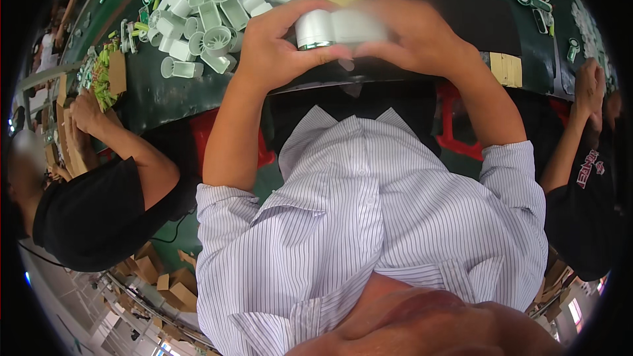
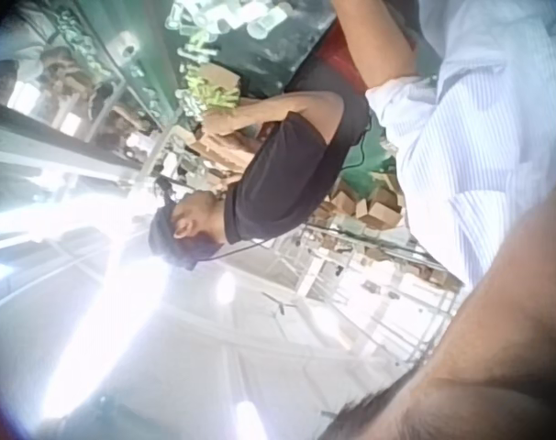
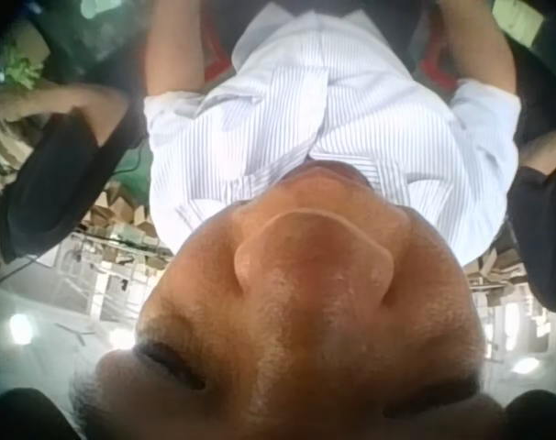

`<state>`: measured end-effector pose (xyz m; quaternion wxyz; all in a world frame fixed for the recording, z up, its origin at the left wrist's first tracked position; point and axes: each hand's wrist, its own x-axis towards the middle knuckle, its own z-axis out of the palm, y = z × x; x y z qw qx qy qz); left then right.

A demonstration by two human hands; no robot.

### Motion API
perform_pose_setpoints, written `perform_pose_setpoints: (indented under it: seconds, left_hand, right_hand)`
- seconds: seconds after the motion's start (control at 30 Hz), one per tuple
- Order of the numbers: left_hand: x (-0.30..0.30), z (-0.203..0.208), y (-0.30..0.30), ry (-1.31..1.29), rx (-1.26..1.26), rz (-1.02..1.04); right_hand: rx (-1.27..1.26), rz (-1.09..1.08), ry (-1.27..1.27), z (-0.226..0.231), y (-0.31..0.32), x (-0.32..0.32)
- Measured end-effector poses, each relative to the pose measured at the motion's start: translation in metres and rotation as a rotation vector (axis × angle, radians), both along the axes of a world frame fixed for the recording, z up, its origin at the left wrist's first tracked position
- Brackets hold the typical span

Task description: Manually assembling small handheld plastic fans on a production line by fitting motors, batteries, and housings together.

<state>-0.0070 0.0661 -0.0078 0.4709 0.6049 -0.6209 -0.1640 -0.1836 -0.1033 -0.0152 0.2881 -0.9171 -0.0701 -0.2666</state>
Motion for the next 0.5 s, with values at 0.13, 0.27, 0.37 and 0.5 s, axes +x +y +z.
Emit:
perform_pose_setpoints:
  seconds: [0.13,0.27,0.37,0.5]
  left_hand:
    - [0.002,-0.006,-0.011,0.117,0.073,0.031]
    - [0.0,0.008,-0.023,0.489,0.342,0.069]
    - [-0.007,0.026,-0.039,0.577,0.536,-0.006]
    - [0.007,0.023,-0.039,0.879,0.304,0.125]
  right_hand:
    - [0.041,-0.036,0.145,0.005,-0.005,0.003]
    - [0.534,0.12,0.59,0.017,-0.007,0.006]
    - [1.454,0.376,0.741,0.002,-0.005,0.004]
    - [1.54,0.232,0.381,0.024,0.003,-0.015]
